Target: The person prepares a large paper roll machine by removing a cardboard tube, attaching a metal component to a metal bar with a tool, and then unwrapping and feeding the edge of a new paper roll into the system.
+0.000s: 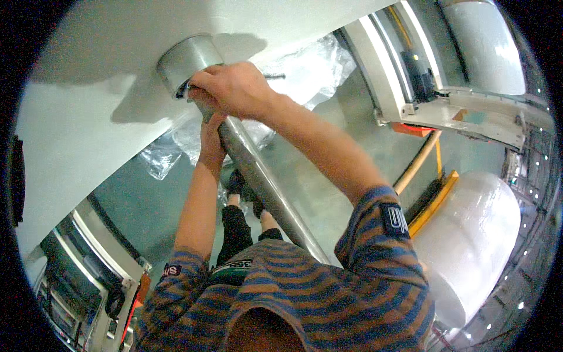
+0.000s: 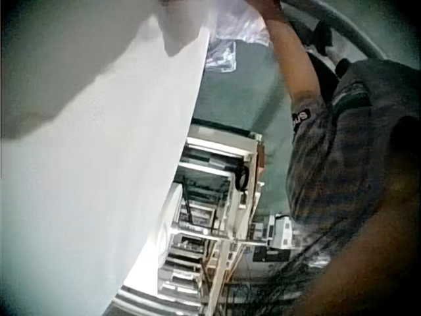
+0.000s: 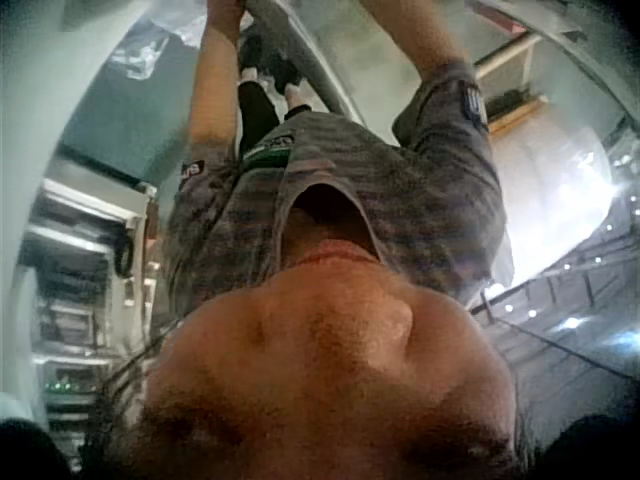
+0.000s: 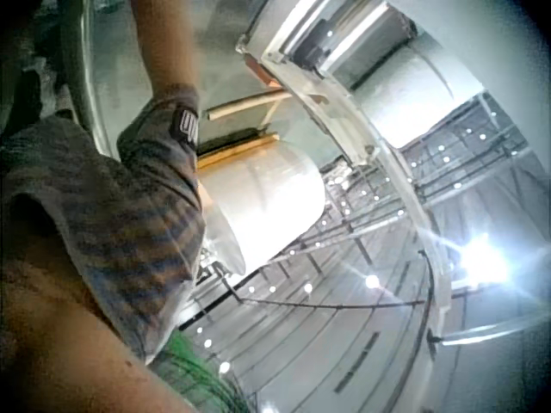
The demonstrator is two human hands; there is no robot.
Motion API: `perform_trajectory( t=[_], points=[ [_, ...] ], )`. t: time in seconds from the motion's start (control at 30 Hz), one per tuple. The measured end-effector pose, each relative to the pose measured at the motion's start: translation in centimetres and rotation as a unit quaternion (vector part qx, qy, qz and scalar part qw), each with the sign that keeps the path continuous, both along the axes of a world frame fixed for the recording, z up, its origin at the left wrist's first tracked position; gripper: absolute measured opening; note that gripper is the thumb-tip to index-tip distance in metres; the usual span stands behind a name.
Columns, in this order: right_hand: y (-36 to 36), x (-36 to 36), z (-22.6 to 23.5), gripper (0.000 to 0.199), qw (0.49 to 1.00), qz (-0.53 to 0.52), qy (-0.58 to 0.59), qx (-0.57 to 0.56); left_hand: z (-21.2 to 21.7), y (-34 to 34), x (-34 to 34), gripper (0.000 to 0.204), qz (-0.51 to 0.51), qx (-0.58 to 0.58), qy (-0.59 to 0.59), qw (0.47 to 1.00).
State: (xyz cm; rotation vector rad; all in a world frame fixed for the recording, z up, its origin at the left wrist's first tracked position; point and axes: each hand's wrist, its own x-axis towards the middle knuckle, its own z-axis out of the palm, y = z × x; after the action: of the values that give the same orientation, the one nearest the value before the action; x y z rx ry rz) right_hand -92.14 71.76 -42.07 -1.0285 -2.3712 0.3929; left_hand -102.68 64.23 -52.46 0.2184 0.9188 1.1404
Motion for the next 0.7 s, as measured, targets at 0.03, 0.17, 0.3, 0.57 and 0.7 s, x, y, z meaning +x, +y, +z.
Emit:
perform_trajectory(
  t=[0.03,0.17,0.3,0.57,0.7],
  points=[
    [1.2,-0.4,0.0,0.015,0.999,0.015,-0.040,0.013,0.3,0.0,-0.2,0.054,-0.013,-0.011,0.005,1.000],
    [3.6,-0.9,-0.6,0.015,0.988,0.071,-0.127,0.045,0.8,0.2,-0.3,0.053,-0.026,-0.008,0.038,0.999],
    [5.0,-1.2,-0.3,0.015,0.974,0.147,-0.155,0.080,0.2,0.4,-0.3,0.052,-0.026,-0.026,0.013,0.999],
    [8.7,-2.7,2.0,0.023,0.908,0.328,-0.259,-0.008,0.4,0.4,0.0,0.052,0.006,-0.013,0.007,1.000],
    [9.6,-2.5,3.2,0.020,0.874,0.399,-0.271,0.061,0.4,0.3,0.2,0.054,0.007,-0.005,0.009,1.000]
  ],
)
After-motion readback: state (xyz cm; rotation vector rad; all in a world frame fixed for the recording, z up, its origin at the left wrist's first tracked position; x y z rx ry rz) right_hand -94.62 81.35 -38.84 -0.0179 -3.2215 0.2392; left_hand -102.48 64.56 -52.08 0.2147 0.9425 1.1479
